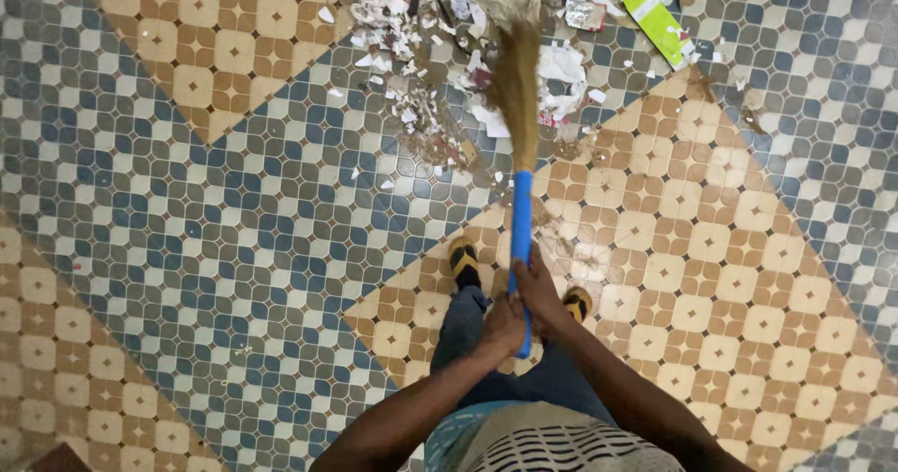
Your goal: The person uses a broom to sweep a pile of paper scraps and debris across a tiled floor.
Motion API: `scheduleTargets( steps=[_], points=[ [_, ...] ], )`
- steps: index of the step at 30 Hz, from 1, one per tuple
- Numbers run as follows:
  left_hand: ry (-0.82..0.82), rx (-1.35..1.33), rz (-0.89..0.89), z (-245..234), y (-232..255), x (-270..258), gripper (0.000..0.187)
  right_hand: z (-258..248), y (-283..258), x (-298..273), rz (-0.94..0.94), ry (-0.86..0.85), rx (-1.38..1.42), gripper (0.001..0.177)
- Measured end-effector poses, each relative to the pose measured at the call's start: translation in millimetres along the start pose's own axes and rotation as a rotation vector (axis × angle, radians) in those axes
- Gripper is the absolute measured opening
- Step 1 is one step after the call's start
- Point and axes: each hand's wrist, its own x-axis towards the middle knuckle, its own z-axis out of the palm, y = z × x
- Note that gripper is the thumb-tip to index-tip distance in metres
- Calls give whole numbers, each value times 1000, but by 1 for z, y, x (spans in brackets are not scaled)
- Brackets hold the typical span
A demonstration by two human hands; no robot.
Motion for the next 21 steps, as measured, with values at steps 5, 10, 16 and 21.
scheduleTargets(
  steps=[5, 10, 16, 21],
  points=[
    [-343, 136, 70, 53, -40, 7, 42, -61, 85, -26, 27, 367, -35, 40],
    [-600, 242, 348, 66, -62, 23, 33, -58, 117, 3, 388, 363, -152, 38],
    [-238, -418, -507, -55, -83, 43, 49, 56, 124, 78, 355, -120, -51, 44],
    [90, -600, -326, -159, -30, 94, 46, 169, 41, 176, -13, -333, -547, 49]
  ],
)
